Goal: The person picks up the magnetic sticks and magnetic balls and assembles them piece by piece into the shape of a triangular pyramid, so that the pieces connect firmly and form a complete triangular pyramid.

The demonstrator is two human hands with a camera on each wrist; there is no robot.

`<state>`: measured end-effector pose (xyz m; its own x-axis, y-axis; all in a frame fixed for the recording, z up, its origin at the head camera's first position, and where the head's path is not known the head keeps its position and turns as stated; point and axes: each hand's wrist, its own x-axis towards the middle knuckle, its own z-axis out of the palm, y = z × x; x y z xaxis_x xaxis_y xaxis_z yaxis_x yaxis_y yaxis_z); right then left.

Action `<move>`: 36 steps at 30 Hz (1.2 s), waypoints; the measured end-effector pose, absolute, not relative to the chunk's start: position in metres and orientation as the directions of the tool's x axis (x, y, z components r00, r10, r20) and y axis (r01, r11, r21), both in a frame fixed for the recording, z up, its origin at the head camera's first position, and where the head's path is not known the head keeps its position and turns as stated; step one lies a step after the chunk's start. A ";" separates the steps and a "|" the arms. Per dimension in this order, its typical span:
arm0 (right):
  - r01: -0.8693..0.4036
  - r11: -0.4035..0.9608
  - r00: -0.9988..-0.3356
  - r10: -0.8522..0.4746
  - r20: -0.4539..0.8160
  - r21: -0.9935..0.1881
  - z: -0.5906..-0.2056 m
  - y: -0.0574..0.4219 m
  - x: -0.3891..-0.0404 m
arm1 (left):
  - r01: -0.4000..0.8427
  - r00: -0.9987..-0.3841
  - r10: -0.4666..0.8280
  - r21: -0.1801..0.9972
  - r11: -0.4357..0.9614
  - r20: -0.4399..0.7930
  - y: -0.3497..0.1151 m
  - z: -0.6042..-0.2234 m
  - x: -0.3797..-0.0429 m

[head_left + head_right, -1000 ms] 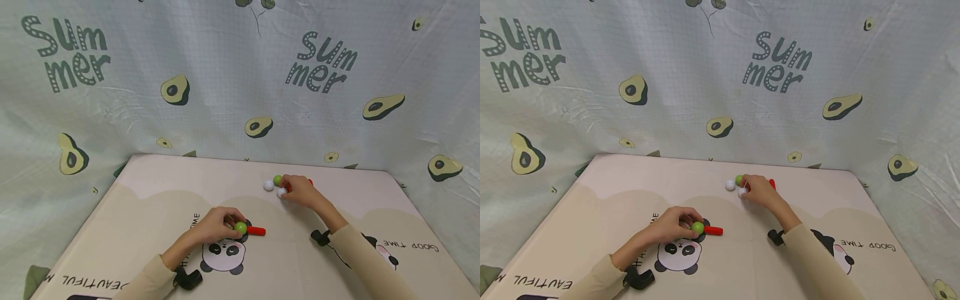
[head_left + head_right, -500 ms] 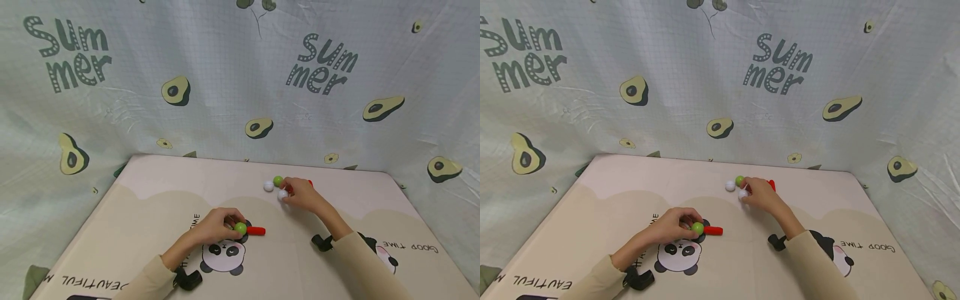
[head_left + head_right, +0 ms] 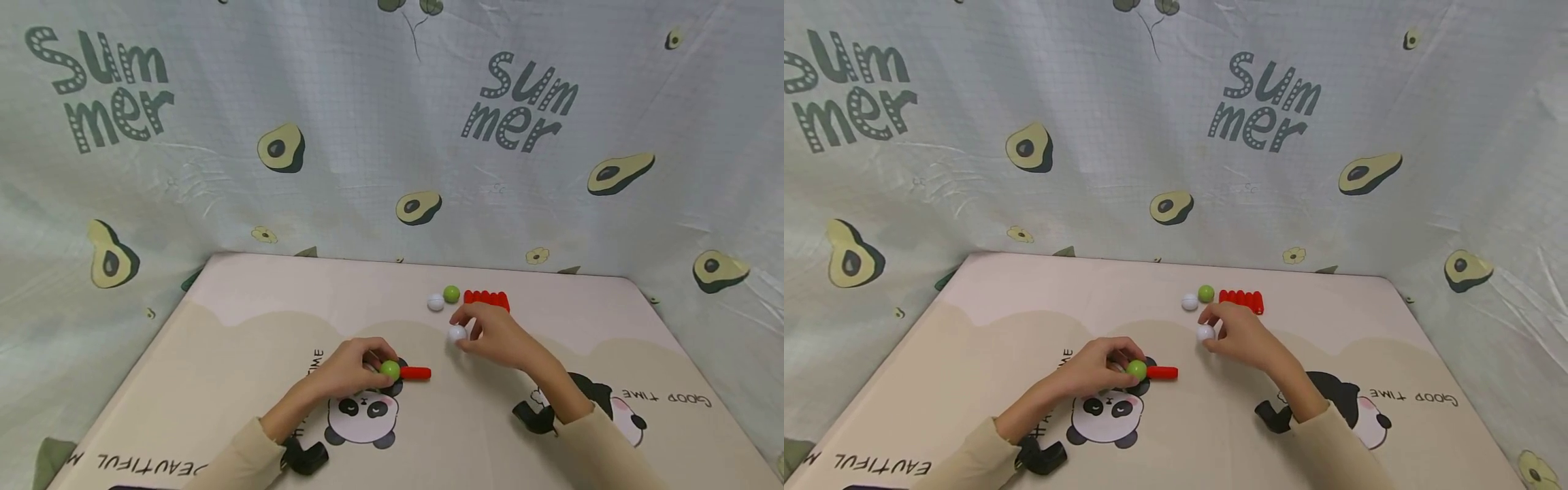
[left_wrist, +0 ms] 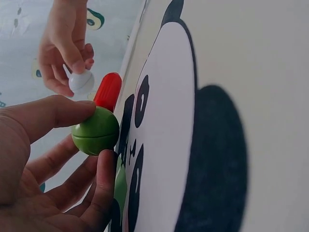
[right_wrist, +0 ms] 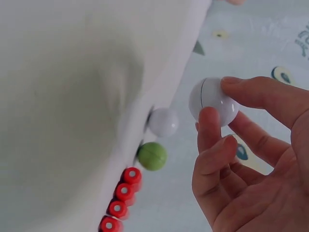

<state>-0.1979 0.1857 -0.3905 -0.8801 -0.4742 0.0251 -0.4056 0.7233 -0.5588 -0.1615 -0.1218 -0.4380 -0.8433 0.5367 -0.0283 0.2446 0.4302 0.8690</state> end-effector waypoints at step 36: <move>-0.357 0.594 -0.836 -0.547 -0.037 -0.721 -0.408 0.184 -0.175 | 0.220 -0.851 0.523 0.876 0.428 -0.042 -0.122 -0.436 -0.160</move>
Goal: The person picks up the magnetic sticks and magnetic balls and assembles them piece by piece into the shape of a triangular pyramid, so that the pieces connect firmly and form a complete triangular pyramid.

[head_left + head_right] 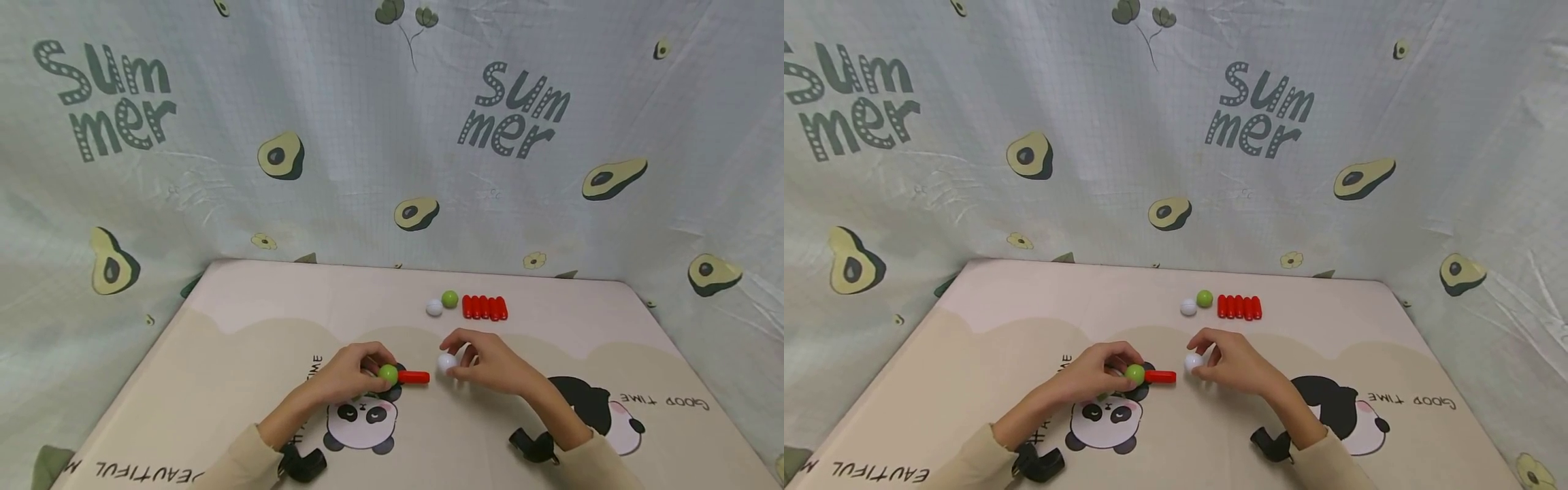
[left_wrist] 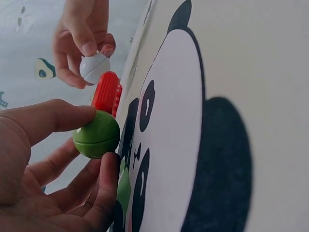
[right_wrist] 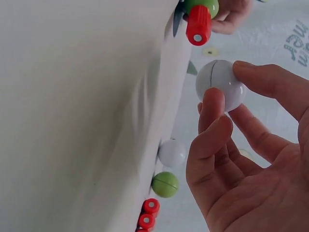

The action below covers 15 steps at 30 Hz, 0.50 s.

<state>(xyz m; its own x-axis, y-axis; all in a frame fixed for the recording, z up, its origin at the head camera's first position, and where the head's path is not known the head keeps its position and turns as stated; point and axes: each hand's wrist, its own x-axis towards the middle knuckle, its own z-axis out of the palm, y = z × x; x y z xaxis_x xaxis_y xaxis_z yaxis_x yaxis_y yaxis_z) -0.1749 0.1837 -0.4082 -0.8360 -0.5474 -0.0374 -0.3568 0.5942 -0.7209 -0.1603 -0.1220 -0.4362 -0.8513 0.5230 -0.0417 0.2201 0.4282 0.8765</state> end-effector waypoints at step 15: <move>-0.348 0.573 -0.815 -0.576 -0.063 -0.742 -0.415 0.182 -0.175 | 0.219 -0.857 0.514 0.870 0.442 -0.045 -0.122 -0.436 -0.161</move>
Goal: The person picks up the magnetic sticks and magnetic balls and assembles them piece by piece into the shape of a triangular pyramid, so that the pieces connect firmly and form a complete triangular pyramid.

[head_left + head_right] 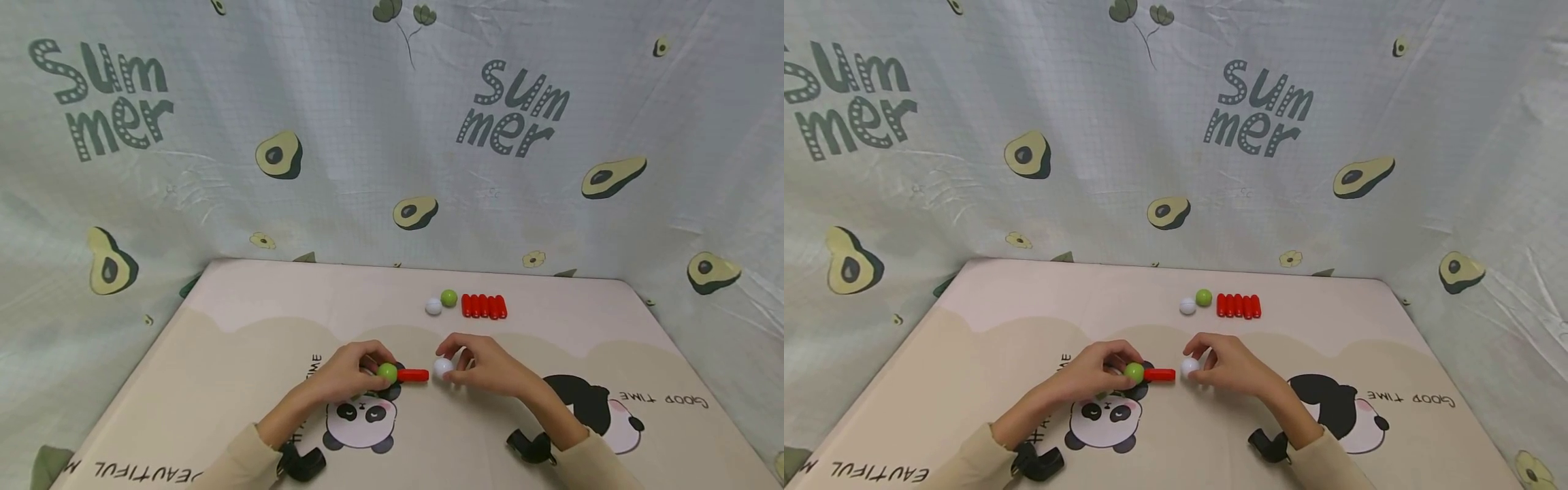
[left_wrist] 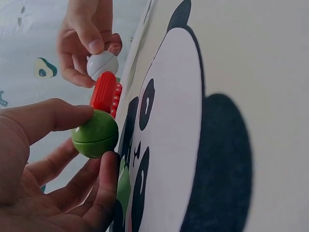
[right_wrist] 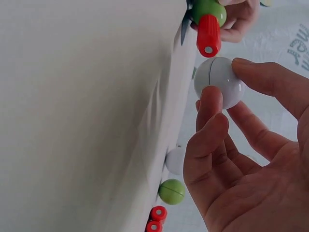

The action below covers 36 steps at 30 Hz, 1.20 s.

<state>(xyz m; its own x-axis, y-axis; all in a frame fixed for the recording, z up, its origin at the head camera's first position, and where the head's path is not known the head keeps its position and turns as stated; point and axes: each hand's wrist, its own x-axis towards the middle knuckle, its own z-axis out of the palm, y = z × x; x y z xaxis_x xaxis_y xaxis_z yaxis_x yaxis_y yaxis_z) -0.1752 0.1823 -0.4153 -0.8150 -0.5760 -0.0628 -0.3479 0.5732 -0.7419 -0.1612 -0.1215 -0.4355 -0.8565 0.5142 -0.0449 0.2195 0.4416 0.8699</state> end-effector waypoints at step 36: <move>-0.363 0.546 -0.766 -0.636 -0.091 -0.755 -0.426 0.176 -0.173 | 0.185 -0.855 0.515 0.890 0.416 -0.063 -0.124 -0.435 -0.162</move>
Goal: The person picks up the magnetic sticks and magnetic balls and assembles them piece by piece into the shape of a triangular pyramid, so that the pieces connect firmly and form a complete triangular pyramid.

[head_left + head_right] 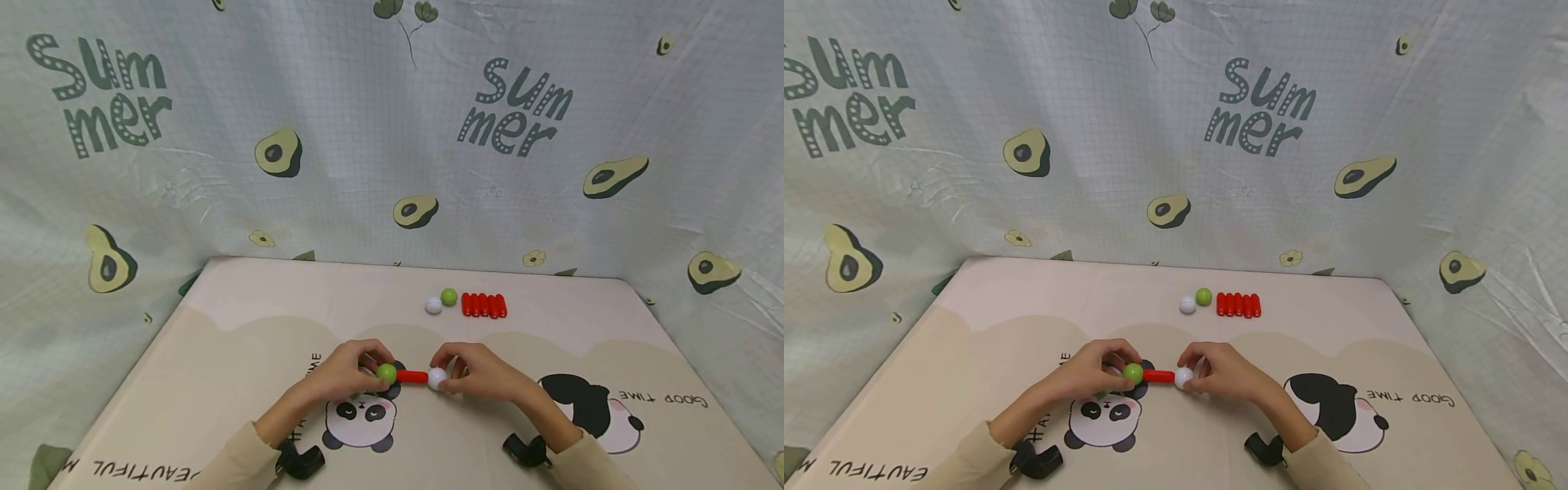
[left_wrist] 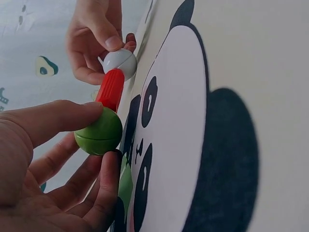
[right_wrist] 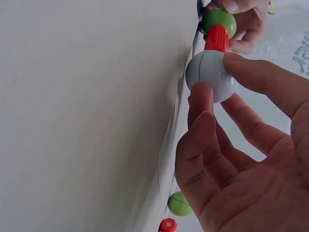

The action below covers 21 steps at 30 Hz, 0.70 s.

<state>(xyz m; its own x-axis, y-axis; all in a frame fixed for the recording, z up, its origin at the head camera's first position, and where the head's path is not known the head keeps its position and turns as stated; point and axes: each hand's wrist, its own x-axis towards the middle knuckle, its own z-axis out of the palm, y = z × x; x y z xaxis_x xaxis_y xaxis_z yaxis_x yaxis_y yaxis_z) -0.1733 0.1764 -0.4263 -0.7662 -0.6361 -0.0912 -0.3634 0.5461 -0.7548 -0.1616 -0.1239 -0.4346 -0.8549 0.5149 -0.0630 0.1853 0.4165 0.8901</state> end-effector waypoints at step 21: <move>-0.349 0.564 -0.765 -0.633 -0.121 -0.748 -0.425 0.177 -0.173 | 0.208 -0.850 0.524 0.881 0.426 -0.053 -0.126 -0.436 -0.162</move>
